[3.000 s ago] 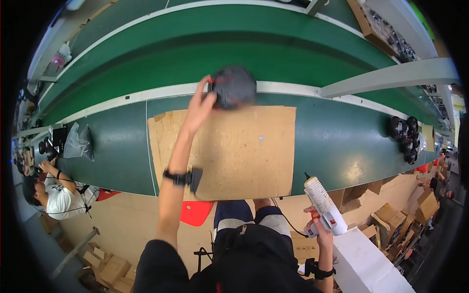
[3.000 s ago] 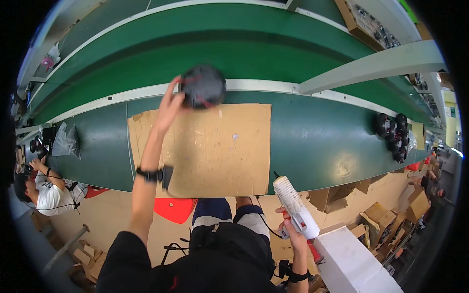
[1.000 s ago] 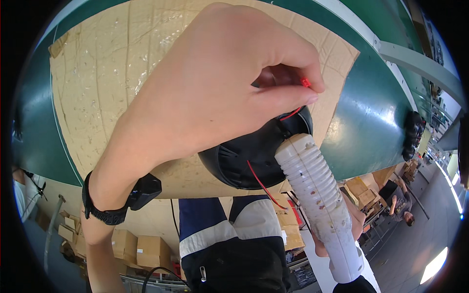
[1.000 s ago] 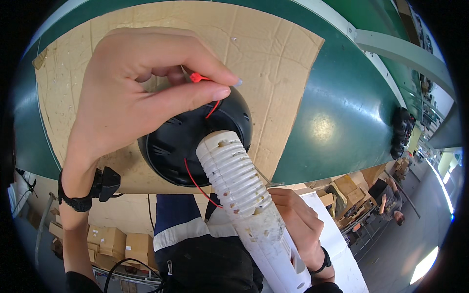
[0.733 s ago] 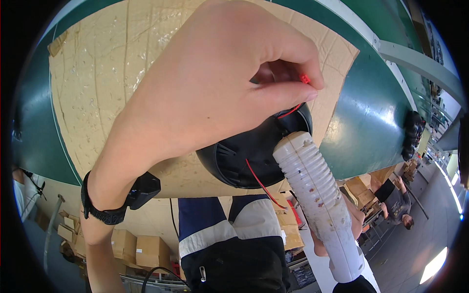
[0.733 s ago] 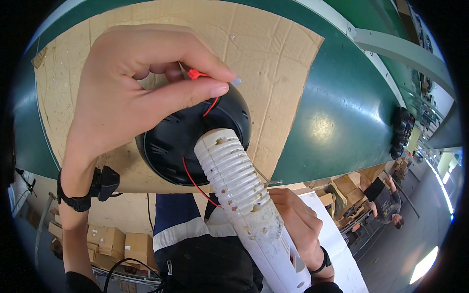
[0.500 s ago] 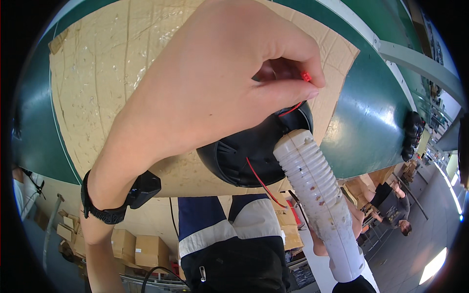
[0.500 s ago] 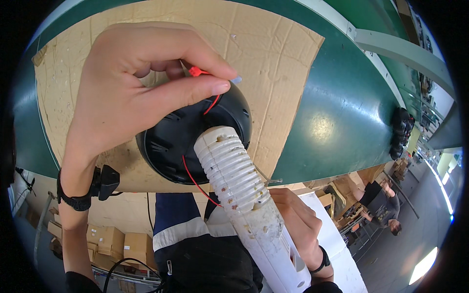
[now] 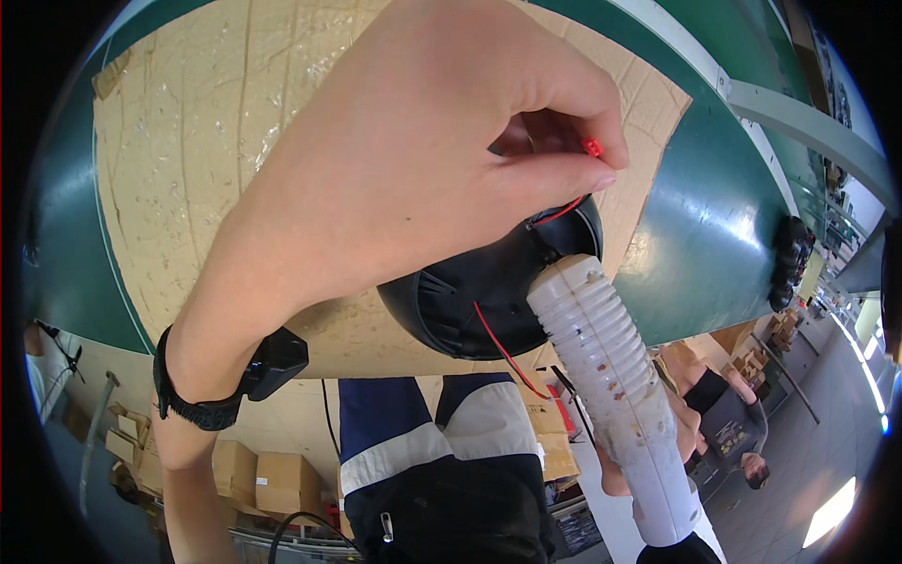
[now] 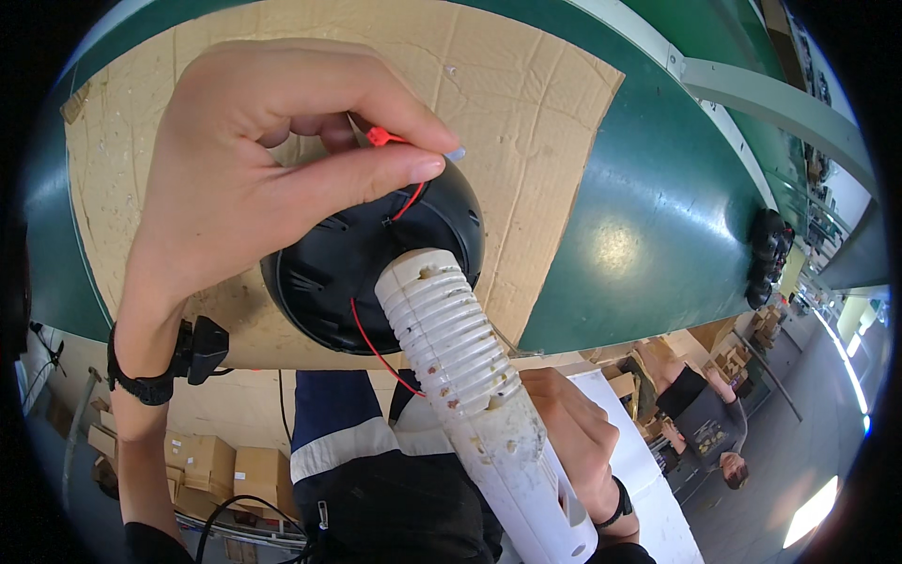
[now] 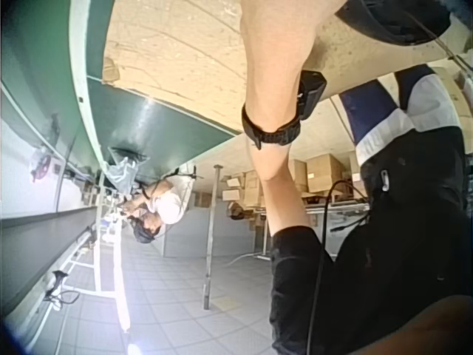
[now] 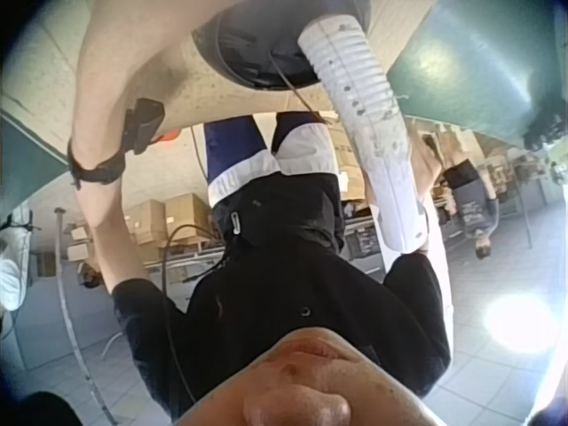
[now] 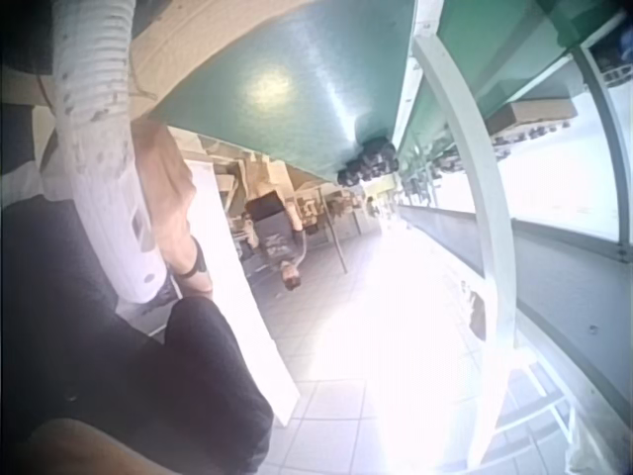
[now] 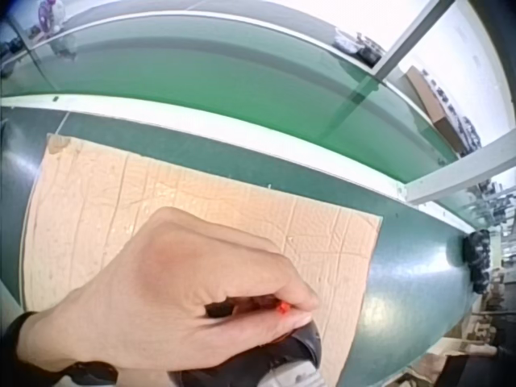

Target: Using a glue gun to attach wires to circular plastic components on an assembly line.

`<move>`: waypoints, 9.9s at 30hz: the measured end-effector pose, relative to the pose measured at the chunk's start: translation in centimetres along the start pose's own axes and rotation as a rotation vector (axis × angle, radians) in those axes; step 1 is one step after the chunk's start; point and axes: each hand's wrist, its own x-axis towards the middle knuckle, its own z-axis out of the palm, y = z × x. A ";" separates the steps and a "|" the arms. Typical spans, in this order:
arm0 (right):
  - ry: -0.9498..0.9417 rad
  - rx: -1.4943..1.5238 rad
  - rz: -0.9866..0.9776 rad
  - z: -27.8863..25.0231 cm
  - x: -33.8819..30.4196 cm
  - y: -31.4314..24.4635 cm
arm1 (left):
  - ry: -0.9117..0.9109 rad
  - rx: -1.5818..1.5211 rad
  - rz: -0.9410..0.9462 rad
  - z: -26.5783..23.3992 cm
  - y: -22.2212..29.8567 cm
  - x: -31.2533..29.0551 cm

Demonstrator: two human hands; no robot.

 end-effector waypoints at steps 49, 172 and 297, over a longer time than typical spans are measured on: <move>0.029 0.118 -0.085 0.8 -1.0 1.7 | 0.286 0.180 0.052 0.4 2.8 -4.5; -0.272 0.185 0.132 -2.7 0.4 -1.2 | 0.264 0.009 0.044 0.0 1.8 -9.6; 0.327 -0.002 -0.017 9.6 0.8 2.6 | 0.859 0.565 -0.472 -10.7 -5.9 -30.0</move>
